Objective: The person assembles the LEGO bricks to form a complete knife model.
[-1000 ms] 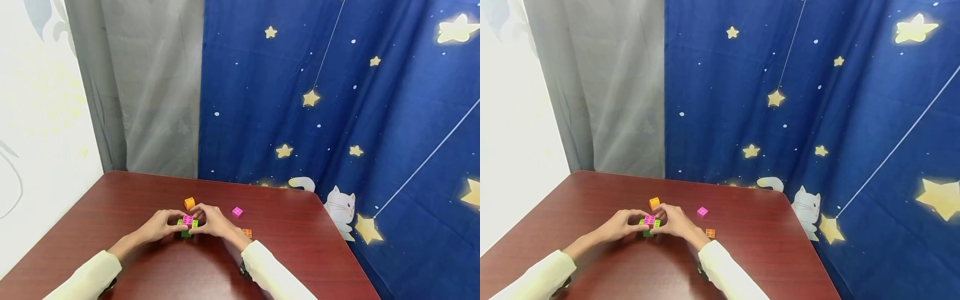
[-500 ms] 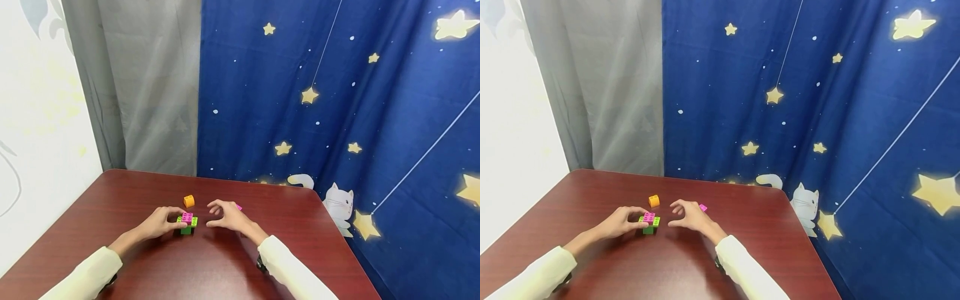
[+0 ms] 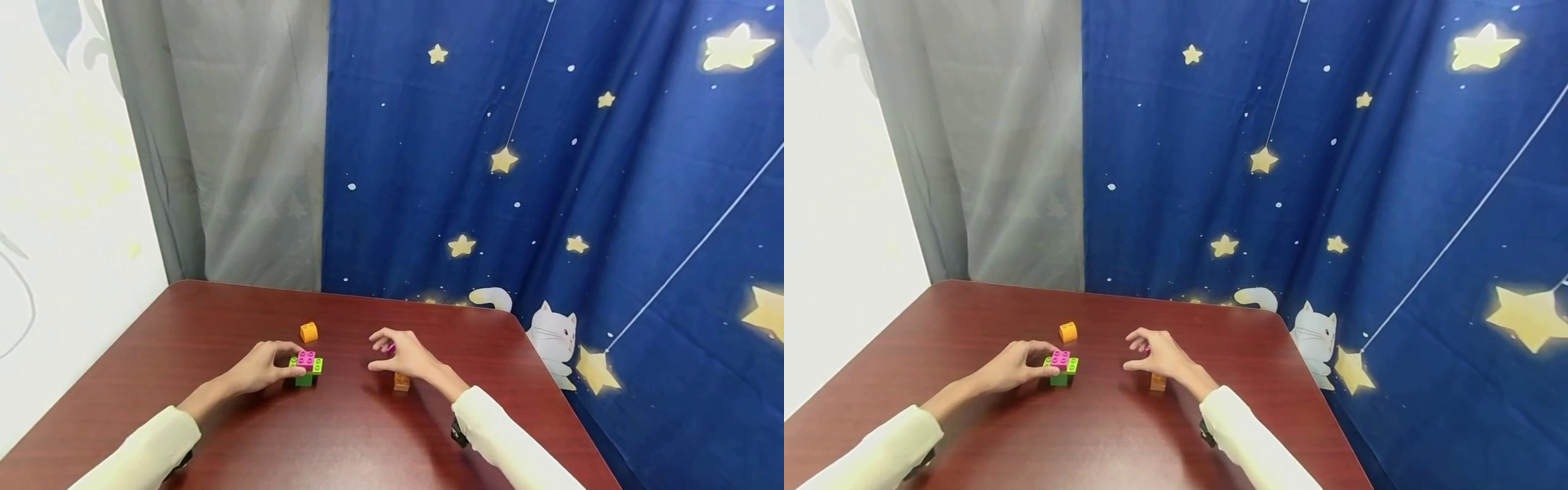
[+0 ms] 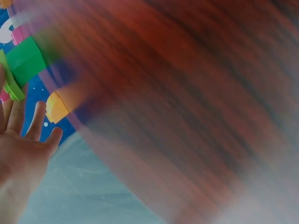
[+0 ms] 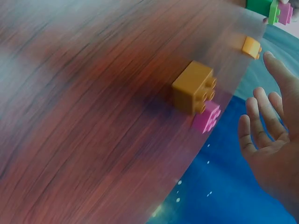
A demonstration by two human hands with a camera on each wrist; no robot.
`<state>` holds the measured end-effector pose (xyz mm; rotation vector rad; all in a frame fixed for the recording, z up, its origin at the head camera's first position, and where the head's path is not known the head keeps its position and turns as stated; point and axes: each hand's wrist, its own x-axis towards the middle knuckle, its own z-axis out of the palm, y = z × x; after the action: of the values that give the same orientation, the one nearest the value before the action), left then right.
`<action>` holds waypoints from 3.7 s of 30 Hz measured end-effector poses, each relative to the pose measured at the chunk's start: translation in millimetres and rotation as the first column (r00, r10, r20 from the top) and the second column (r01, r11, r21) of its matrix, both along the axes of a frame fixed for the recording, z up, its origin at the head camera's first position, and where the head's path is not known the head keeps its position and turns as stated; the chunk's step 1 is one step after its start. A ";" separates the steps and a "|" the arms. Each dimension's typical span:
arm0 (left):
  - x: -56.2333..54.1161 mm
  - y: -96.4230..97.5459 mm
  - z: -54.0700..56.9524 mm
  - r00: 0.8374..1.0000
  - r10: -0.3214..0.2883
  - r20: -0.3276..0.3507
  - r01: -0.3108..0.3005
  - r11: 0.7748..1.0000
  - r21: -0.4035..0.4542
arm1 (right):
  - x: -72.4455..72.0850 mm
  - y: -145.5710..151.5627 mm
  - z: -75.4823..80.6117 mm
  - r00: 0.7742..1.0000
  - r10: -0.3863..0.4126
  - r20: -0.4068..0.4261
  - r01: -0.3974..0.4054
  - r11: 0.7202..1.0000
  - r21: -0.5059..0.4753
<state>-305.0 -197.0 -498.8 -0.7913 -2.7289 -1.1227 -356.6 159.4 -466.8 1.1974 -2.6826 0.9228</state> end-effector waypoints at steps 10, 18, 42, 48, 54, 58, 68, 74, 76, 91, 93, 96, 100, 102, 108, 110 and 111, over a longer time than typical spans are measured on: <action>-0.4 0.5 -2.0 1.000 -0.003 -0.018 0.003 1.000 0.006 | 2.9 30.4 -2.0 1.000 0.005 0.005 -0.005 1.000 0.006; 1.7 0.5 -2.8 1.000 -0.005 -0.026 0.006 1.000 0.011 | 7.2 49.7 -9.3 1.000 -0.005 -0.008 0.005 0.999 0.033; 2.4 0.8 -5.4 1.000 -0.005 -0.016 0.006 1.000 0.026 | 22.3 60.5 -31.8 0.997 -0.034 0.068 0.026 0.994 0.105; 4.9 1.3 -7.5 1.000 -0.002 -0.029 0.003 1.000 0.029 | 20.5 54.5 -32.3 0.998 -0.037 0.044 0.032 0.994 0.101; 2.8 1.2 -6.0 0.999 0.005 -0.042 -0.003 0.999 0.032 | 12.3 34.8 -18.8 0.999 -0.035 0.013 0.034 0.997 0.076; 1.6 0.6 -4.8 0.999 0.005 -0.035 -0.004 1.000 0.025 | 7.7 16.7 -7.9 1.000 -0.016 0.012 0.015 0.998 0.065; 0.3 0.6 -5.8 1.000 0.003 -0.025 -0.002 1.000 0.019 | 4.2 -26.6 14.6 0.999 0.035 -0.002 -0.035 0.999 0.034; 0.7 1.4 -6.4 0.999 -0.002 -0.039 0.003 1.000 0.027 | 4.8 -46.9 24.5 0.999 0.044 -0.029 -0.042 0.998 0.044; 0.7 1.2 -6.5 0.999 -0.001 -0.042 0.002 1.000 0.025 | 5.1 -53.2 27.0 0.999 0.046 -0.029 -0.044 0.998 0.047; 2.6 -1.3 -5.3 0.999 0.005 -0.045 -0.004 1.000 0.011 | 6.9 -94.8 42.6 0.994 0.102 -0.037 -0.101 0.995 0.011; 2.1 -0.9 -5.8 0.999 -0.002 -0.054 0.002 1.000 0.015 | 8.3 -98.3 44.2 0.994 0.101 -0.031 -0.101 0.995 0.011; 1.0 -0.2 -6.2 0.997 -0.009 -0.072 0.011 1.000 0.020 | 8.9 -103.0 45.9 0.994 0.105 -0.018 -0.105 0.994 0.008; 0.3 0.4 -5.7 0.996 -0.017 -0.086 0.020 0.999 0.026 | 10.3 -109.8 48.5 0.993 0.117 -0.011 -0.117 0.993 0.012; 0.1 0.9 -5.4 0.996 -0.019 -0.089 0.021 0.999 0.029 | 11.3 -112.8 49.3 0.992 0.126 -0.017 -0.125 0.992 0.014; 0.3 2.1 -4.9 0.995 -0.009 -0.095 0.012 1.000 0.024 | 13.1 -119.1 48.5 0.989 0.137 -0.049 -0.135 0.990 0.029; 0.7 2.2 -4.8 0.996 -0.012 -0.092 0.014 1.000 0.024 | 13.2 -120.4 47.6 0.989 0.139 -0.055 -0.137 0.990 0.036; 0.9 2.1 -4.9 0.996 -0.014 -0.089 0.016 1.000 0.024 | 13.3 -120.9 47.1 0.989 0.140 -0.056 -0.138 0.990 0.039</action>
<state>-304.1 -194.9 -503.7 -0.8388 -2.6361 -1.0938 -343.3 38.5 -419.7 1.4116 -2.6082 0.8462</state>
